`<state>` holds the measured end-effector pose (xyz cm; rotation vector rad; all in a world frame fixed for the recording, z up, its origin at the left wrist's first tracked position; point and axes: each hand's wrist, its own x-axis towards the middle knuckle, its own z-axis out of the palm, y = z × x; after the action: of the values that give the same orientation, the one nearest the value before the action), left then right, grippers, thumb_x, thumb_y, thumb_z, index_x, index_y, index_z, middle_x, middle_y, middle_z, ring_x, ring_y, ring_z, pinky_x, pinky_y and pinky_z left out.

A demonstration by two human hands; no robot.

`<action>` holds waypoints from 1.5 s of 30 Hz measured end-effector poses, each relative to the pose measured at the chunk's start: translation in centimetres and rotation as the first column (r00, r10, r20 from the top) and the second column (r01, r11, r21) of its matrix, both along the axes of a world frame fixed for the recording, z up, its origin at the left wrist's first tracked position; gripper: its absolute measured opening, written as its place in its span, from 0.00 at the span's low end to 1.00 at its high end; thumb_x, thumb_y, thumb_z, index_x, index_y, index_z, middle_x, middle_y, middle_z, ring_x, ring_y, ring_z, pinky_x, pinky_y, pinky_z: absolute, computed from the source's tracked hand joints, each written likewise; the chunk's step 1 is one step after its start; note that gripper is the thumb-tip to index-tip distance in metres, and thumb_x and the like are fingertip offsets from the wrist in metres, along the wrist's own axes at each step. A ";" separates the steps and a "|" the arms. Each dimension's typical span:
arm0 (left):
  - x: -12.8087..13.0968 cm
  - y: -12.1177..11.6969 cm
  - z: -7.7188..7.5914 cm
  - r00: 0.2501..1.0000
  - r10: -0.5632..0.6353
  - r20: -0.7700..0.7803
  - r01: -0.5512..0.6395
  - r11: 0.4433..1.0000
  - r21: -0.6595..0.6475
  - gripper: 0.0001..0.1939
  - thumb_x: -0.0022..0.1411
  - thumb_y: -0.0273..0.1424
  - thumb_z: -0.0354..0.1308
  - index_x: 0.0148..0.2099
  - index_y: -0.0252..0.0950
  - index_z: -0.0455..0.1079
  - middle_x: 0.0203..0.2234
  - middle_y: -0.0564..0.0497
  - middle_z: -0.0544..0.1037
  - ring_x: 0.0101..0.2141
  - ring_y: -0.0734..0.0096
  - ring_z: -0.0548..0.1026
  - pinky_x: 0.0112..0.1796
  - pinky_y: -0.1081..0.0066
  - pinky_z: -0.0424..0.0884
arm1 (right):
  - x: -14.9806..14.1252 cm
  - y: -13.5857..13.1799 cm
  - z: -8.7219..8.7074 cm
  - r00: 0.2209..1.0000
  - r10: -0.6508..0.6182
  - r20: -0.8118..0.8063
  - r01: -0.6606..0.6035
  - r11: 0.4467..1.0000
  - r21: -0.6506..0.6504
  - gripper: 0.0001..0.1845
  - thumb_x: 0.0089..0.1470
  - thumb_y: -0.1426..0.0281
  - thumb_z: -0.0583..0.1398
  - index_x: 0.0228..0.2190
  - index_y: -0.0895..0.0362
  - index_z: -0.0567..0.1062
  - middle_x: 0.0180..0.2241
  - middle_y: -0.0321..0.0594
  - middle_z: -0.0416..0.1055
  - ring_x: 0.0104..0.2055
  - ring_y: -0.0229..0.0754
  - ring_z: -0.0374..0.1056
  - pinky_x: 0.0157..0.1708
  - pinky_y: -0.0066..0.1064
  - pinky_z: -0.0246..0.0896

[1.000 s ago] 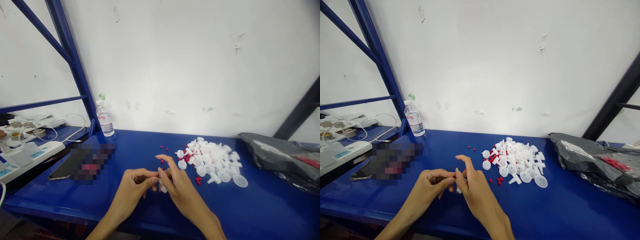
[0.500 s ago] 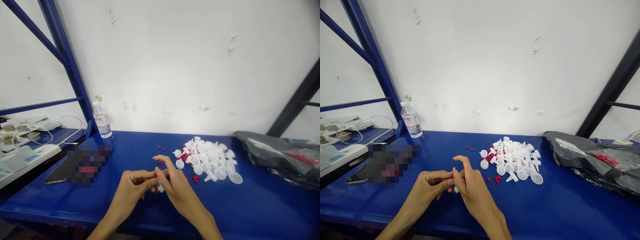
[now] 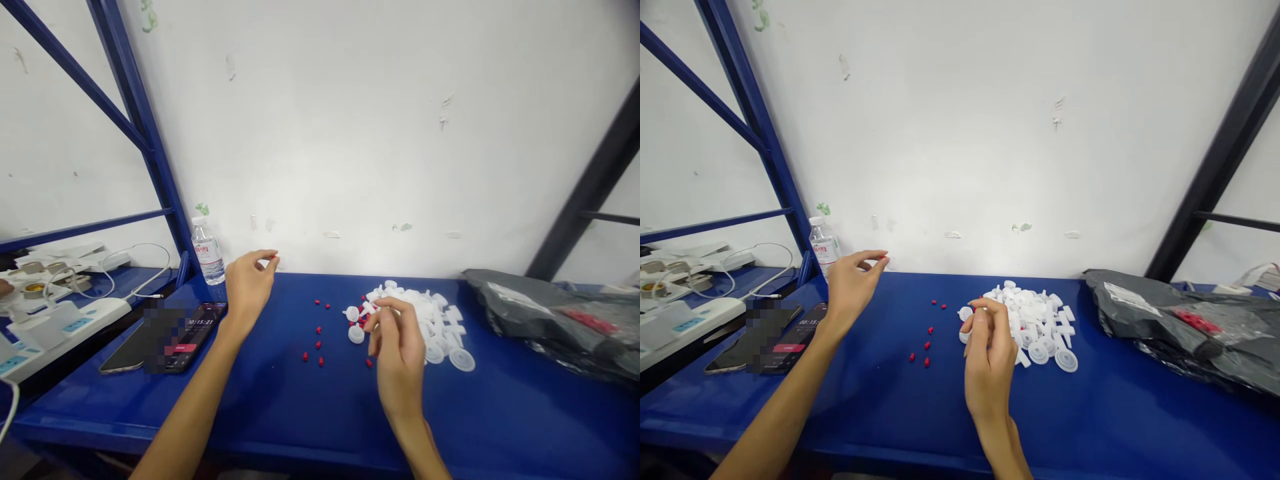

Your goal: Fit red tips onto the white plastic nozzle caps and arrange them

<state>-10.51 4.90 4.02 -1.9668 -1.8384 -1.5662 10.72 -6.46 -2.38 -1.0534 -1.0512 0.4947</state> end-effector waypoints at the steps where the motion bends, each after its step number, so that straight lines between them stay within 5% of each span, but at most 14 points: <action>1: -0.4 2.0 0.2 0.995 0.027 -0.100 -0.032 0.998 -0.046 0.15 0.65 0.37 0.59 0.48 0.38 0.82 0.39 0.47 0.85 0.36 0.61 0.79 0.43 0.65 0.70 | 0.3 0.1 0.1 0.999 -0.011 0.041 0.012 1.000 -0.018 0.13 0.68 0.59 0.51 0.44 0.52 0.70 0.27 0.33 0.68 0.20 0.35 0.60 0.21 0.28 0.56; 4: -1.7 6.9 -1.1 0.958 -0.027 -0.284 -0.047 0.968 -0.247 0.15 0.66 0.31 0.57 0.51 0.35 0.80 0.44 0.44 0.84 0.44 0.57 0.79 0.47 0.65 0.70 | 1.0 0.6 0.0 0.928 -0.082 0.363 0.115 0.991 -0.072 0.12 0.68 0.63 0.52 0.42 0.52 0.74 0.31 0.38 0.74 0.29 0.41 0.69 0.30 0.33 0.61; 7: -2.6 9.4 -3.7 0.939 -0.130 -0.318 0.010 0.936 -0.352 0.10 0.61 0.27 0.61 0.43 0.35 0.82 0.39 0.45 0.85 0.42 0.59 0.80 0.44 0.68 0.71 | 1.6 1.4 -0.8 0.698 -0.158 0.699 0.269 0.962 -0.050 0.12 0.66 0.67 0.54 0.41 0.53 0.77 0.39 0.45 0.78 0.43 0.52 0.73 0.40 0.40 0.62; 11: -3.1 9.8 -6.2 0.929 -0.170 -0.327 0.033 0.923 -0.384 0.16 0.64 0.28 0.58 0.53 0.36 0.77 0.40 0.46 0.83 0.43 0.61 0.80 0.46 0.68 0.71 | 2.2 2.2 -2.3 0.526 -0.076 0.847 0.362 0.921 -0.142 0.14 0.65 0.68 0.56 0.47 0.57 0.79 0.42 0.51 0.78 0.46 0.57 0.74 0.39 0.41 0.63; 15: -2.5 8.6 -6.0 0.928 -0.130 -0.350 0.009 0.945 -0.328 0.28 0.64 0.33 0.58 0.66 0.36 0.66 0.52 0.39 0.77 0.45 0.57 0.79 0.47 0.64 0.71 | 2.4 2.3 -3.2 0.459 0.005 0.888 0.354 0.916 -0.188 0.12 0.66 0.69 0.56 0.42 0.55 0.81 0.38 0.48 0.77 0.39 0.53 0.75 0.33 0.37 0.60; 17: -1.5 7.5 -5.4 0.921 -0.133 -0.367 0.030 0.961 -0.274 0.25 0.66 0.35 0.56 0.63 0.36 0.68 0.54 0.39 0.75 0.45 0.57 0.78 0.46 0.64 0.70 | 2.3 2.2 -3.1 0.479 0.002 0.878 0.322 0.930 -0.177 0.11 0.66 0.68 0.56 0.38 0.53 0.80 0.38 0.45 0.77 0.35 0.49 0.75 0.31 0.35 0.58; 19: -0.4 6.0 -4.8 0.892 -0.280 -0.354 0.185 0.942 -0.279 0.17 0.67 0.35 0.54 0.53 0.36 0.76 0.45 0.43 0.79 0.40 0.61 0.79 0.42 0.67 0.70 | 2.0 2.1 -2.7 0.548 -0.016 0.836 0.280 0.946 -0.166 0.10 0.65 0.68 0.56 0.36 0.52 0.78 0.39 0.43 0.76 0.33 0.46 0.74 0.31 0.35 0.57; 21: 0.7 4.5 -4.7 0.798 -0.540 -0.269 0.420 0.817 -0.395 0.14 0.66 0.37 0.54 0.43 0.36 0.79 0.32 0.48 0.81 0.33 0.65 0.77 0.36 0.71 0.69 | 1.7 2.0 -2.3 0.645 -0.024 0.764 0.229 0.960 -0.163 0.08 0.65 0.67 0.56 0.35 0.52 0.75 0.38 0.41 0.76 0.34 0.46 0.73 0.32 0.34 0.58; 23: 1.5 3.4 -5.1 0.670 -0.728 -0.145 0.566 0.628 -0.534 0.15 0.63 0.41 0.58 0.39 0.36 0.80 0.27 0.50 0.80 0.28 0.69 0.75 0.31 0.73 0.67 | 1.5 2.0 -2.1 0.719 -0.024 0.694 0.199 0.965 -0.173 0.09 0.65 0.65 0.55 0.32 0.52 0.70 0.34 0.39 0.76 0.33 0.46 0.73 0.33 0.34 0.58; 26: 2.3 2.6 -6.0 0.577 -0.816 -0.035 0.616 0.464 -0.637 0.16 0.56 0.44 0.66 0.38 0.36 0.81 0.26 0.51 0.80 0.26 0.70 0.74 0.28 0.74 0.65 | 1.5 2.1 -2.3 0.744 -0.022 0.667 0.207 0.958 -0.200 0.11 0.66 0.62 0.54 0.31 0.51 0.63 0.26 0.36 0.73 0.28 0.46 0.71 0.30 0.34 0.55; 32: 2.3 2.9 -6.9 0.534 -0.840 0.092 0.690 0.371 -0.622 0.09 0.55 0.36 0.67 0.35 0.34 0.81 0.26 0.50 0.80 0.26 0.72 0.73 0.27 0.75 0.66 | 1.5 1.8 -2.0 0.759 0.046 0.649 0.140 0.962 -0.232 0.13 0.68 0.59 0.53 0.31 0.50 0.61 0.28 0.34 0.73 0.26 0.43 0.70 0.28 0.32 0.54; 36: 2.6 2.3 -6.2 0.523 -0.767 0.372 0.796 0.282 -0.536 0.19 0.56 0.40 0.67 0.44 0.33 0.80 0.31 0.46 0.81 0.28 0.69 0.75 0.24 0.75 0.67 | 1.1 1.7 -1.5 0.746 0.151 0.648 0.037 0.963 -0.268 0.19 0.68 0.54 0.52 0.29 0.50 0.62 0.25 0.32 0.70 0.24 0.40 0.66 0.27 0.31 0.52; 39: 3.4 1.5 -5.9 0.458 -0.683 0.569 0.880 0.258 -0.398 0.23 0.55 0.41 0.69 0.50 0.33 0.80 0.39 0.42 0.82 0.33 0.68 0.77 0.26 0.75 0.70 | 1.1 1.8 -1.6 0.772 0.199 0.604 -0.027 0.959 -0.282 0.15 0.67 0.53 0.54 0.34 0.51 0.65 0.26 0.32 0.72 0.25 0.40 0.68 0.28 0.30 0.55; 45: 4.4 0.4 -6.2 0.301 -0.552 0.778 0.952 0.134 -0.274 0.21 0.52 0.40 0.73 0.45 0.33 0.82 0.41 0.40 0.83 0.33 0.69 0.79 0.31 0.75 0.73 | 1.2 2.0 -2.0 0.803 0.156 0.575 -0.019 0.971 -0.238 0.15 0.64 0.54 0.58 0.42 0.51 0.62 0.28 0.30 0.71 0.26 0.40 0.69 0.28 0.29 0.57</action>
<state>-6.13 5.30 -2.22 -3.8452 -1.6954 -1.7967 11.94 -4.48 -4.37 -1.4121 -1.6346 0.3654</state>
